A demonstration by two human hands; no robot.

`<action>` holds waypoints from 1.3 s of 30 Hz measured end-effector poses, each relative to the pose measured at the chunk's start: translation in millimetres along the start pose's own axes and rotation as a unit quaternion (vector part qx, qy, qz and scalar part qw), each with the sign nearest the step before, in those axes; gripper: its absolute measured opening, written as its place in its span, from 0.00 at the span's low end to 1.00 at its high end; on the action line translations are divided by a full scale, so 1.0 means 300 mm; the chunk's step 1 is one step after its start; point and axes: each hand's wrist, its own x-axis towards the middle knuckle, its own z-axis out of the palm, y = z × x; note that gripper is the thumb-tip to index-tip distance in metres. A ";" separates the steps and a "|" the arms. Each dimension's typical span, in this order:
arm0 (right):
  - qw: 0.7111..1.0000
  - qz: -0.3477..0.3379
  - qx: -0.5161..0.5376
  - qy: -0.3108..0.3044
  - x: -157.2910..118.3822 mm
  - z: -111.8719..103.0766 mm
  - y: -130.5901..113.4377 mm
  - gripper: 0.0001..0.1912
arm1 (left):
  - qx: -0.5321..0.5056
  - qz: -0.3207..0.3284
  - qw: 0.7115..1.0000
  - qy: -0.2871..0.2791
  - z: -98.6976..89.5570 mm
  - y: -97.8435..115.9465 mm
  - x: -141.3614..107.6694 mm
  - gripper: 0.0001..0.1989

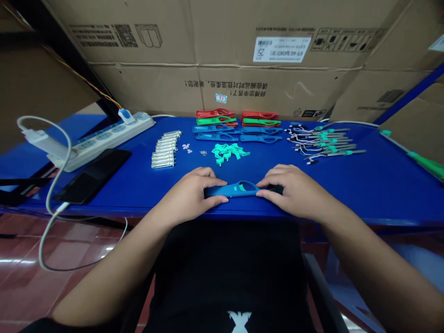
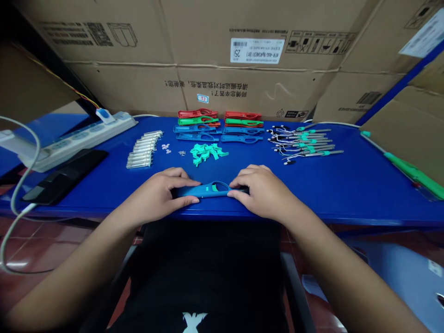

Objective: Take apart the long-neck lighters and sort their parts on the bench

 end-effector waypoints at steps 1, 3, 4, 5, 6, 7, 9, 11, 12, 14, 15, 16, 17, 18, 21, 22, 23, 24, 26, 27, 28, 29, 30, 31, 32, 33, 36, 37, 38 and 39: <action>1.000 0.000 -0.007 0.005 -0.008 0.002 0.003 0.10 | 0.007 0.000 1.000 0.002 0.001 0.000 -0.003 0.19; 1.000 0.006 -0.008 0.021 -0.019 0.012 0.004 0.11 | 0.012 0.002 1.000 0.003 0.002 0.001 -0.007 0.20; 1.000 0.010 -0.006 0.029 -0.022 0.019 0.003 0.11 | 0.013 0.006 1.000 0.003 0.003 0.003 -0.008 0.20; 0.999 0.012 -0.005 0.034 -0.024 0.025 0.000 0.11 | 0.016 0.010 1.000 0.001 0.005 0.006 -0.008 0.20; 0.999 0.011 -0.005 0.039 -0.025 0.031 -0.002 0.11 | 0.021 0.012 1.000 -0.001 0.006 0.011 -0.006 0.20; 0.999 0.008 -0.006 0.042 -0.025 0.036 -0.004 0.12 | 0.030 0.012 0.999 -0.002 0.007 0.015 -0.003 0.20; 0.999 -0.002 -0.011 0.047 -0.029 0.041 -0.005 0.13 | 0.049 0.005 0.999 -0.008 0.008 0.025 0.009 0.18; 0.999 -0.004 -0.015 0.052 -0.041 0.042 0.003 0.13 | 0.055 0.001 0.998 -0.031 0.007 0.029 0.024 0.17; 0.999 -0.006 -0.015 0.051 -0.051 0.039 0.011 0.12 | 0.054 0.002 0.997 -0.048 0.004 0.029 0.032 0.16; 0.999 -0.004 -0.013 0.045 -0.078 0.029 0.035 0.13 | 0.057 0.010 0.995 -0.079 -0.002 0.027 0.044 0.16; 0.999 0.000 -0.013 0.043 -0.094 0.021 0.050 0.15 | 0.062 0.013 0.994 -0.089 -0.005 0.027 0.048 0.16; 0.999 0.007 -0.015 0.041 -0.111 0.012 0.065 0.15 | 0.069 0.017 0.993 -0.094 -0.008 0.028 0.050 0.15; 0.999 0.017 -0.017 0.043 -0.127 0.003 0.078 0.15 | 0.074 0.020 0.993 -0.095 -0.009 0.030 0.050 0.14; 0.998 0.027 -0.019 0.046 -0.141 -0.004 0.088 0.15 | 0.074 0.023 0.993 -0.094 -0.009 0.035 0.048 0.13; 0.998 0.038 -0.006 0.051 -0.164 -0.014 0.095 0.13 | 0.062 0.018 0.995 -0.071 0.002 0.051 0.036 0.07; 0.998 0.036 -0.003 0.052 -0.165 -0.011 0.089 0.12 | 0.060 0.013 0.996 -0.058 0.009 0.056 0.030 0.05; 0.998 0.031 -0.004 0.053 -0.163 -0.006 0.078 0.11 | 0.060 0.010 0.997 -0.044 0.015 0.061 0.025 0.04; 0.998 0.023 -0.009 0.054 -0.158 0.001 0.064 0.11 | 0.061 0.012 0.998 -0.033 0.022 0.064 0.019 0.04; 0.998 0.001 -0.024 0.057 -0.144 0.020 0.030 0.11 | 0.063 0.026 0.998 -0.015 0.034 0.068 0.007 0.03; 0.998 -0.012 -0.033 0.059 -0.137 0.030 0.011 0.11 | 0.063 0.038 0.997 -0.009 0.038 0.070 0.001 0.03; 0.997 -0.025 -0.043 0.062 -0.130 0.038 -0.007 0.10 | 0.064 0.050 0.997 -0.005 0.042 0.072 -0.005 0.03; 0.996 -0.037 -0.053 0.063 -0.123 0.045 -0.023 0.10 | 0.065 0.061 0.996 0.000 0.046 0.074 -0.011 0.04; 0.995 -0.048 -0.062 0.065 -0.118 0.051 -0.036 0.10 | 0.068 0.070 0.995 0.007 0.048 0.076 -0.016 0.04; 0.994 -0.059 -0.068 0.066 -0.114 0.054 -0.045 0.09 | 0.071 0.078 0.994 0.015 0.050 0.078 -0.022 0.05; 0.993 -0.069 -0.072 0.068 -0.110 0.057 -0.051 0.09 | 0.076 0.085 0.993 0.024 0.052 0.080 -0.026 0.05; 0.992 -0.079 -0.071 0.071 -0.108 0.059 -0.052 0.09 | 0.080 0.089 0.992 0.031 0.053 0.082 -0.029 0.06; 0.990 -0.096 -0.057 0.082 -0.103 0.070 -0.043 0.08 | 0.094 0.091 0.991 0.035 0.057 0.093 -0.034 0.05; 0.990 -0.098 -0.053 0.085 -0.101 0.077 -0.040 0.09 | 0.101 0.089 0.990 0.032 0.059 0.099 -0.034 0.05; 0.990 -0.099 -0.050 0.090 -0.099 0.084 -0.039 0.09 | 0.112 0.087 0.989 0.028 0.060 0.106 -0.032 0.07; 0.989 -0.101 -0.046 0.093 -0.097 0.093 -0.040 0.09 | 0.126 0.087 0.988 0.022 0.063 0.114 -0.029 0.10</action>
